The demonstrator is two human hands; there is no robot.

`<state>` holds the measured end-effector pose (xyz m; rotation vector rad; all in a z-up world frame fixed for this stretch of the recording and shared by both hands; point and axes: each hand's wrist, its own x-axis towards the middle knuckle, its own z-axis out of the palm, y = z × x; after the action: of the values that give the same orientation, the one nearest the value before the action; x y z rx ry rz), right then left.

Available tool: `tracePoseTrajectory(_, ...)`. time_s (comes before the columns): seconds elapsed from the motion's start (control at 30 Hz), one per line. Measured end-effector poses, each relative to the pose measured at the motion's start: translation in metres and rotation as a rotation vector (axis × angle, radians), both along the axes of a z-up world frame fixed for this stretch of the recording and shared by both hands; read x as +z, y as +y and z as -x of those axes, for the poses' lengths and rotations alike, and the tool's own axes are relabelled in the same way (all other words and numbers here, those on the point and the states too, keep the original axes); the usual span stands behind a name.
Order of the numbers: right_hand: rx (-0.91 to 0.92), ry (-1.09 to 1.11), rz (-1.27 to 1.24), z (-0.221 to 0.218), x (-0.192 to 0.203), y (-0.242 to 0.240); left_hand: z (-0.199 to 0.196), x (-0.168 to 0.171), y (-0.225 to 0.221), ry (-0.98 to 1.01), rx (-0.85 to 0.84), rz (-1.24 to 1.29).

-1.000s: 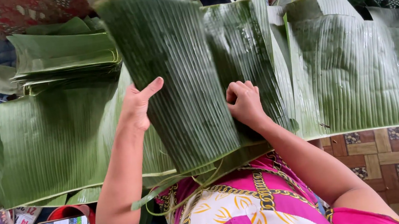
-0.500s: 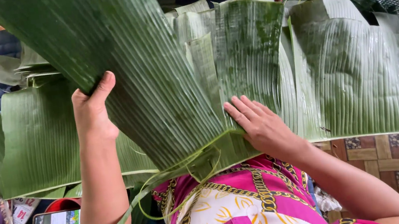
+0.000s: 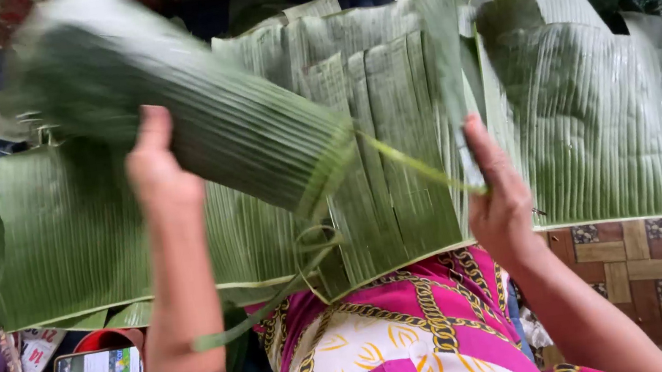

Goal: Folding and stacking banana leaves for food preparation.

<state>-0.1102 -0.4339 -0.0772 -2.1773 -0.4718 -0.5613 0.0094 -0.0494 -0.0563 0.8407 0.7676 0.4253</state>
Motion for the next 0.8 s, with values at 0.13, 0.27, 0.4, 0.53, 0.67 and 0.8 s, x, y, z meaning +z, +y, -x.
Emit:
tracePoseTrajectory(0.13, 0.168, -0.317, 0.179, -0.004, 0.019, 0.054, 0.003, -0.057, -0.057, 0.07, -0.335, -0.022)
tracePoseTrajectory(0.27, 0.344, -0.25, 0.447, 0.005, -0.01, 0.091, 0.01, -0.054, -0.066, 0.08, -0.385, -0.031)
tracePoseTrajectory(0.4, 0.452, -0.222, 0.528, 0.007, -0.036, 0.105, 0.019, -0.061, -0.037, 0.064, -0.405, -0.008)
tracePoseTrajectory(0.53, 0.496, -0.201, 0.46, 0.005, -0.024, 0.102, 0.022, -0.048, -0.044, 0.031, -0.412, -0.178)
tracePoseTrajectory(0.67, 0.314, -0.233, 0.361, -0.013, -0.018, 0.066, 0.028, -0.026, -0.042, -0.056, -0.308, -0.135)
tracePoseTrajectory(0.8, 0.193, -0.092, 0.396, -0.017, -0.045, 0.031, 0.032, -0.033, -0.026, -0.099, -0.246, -0.173)
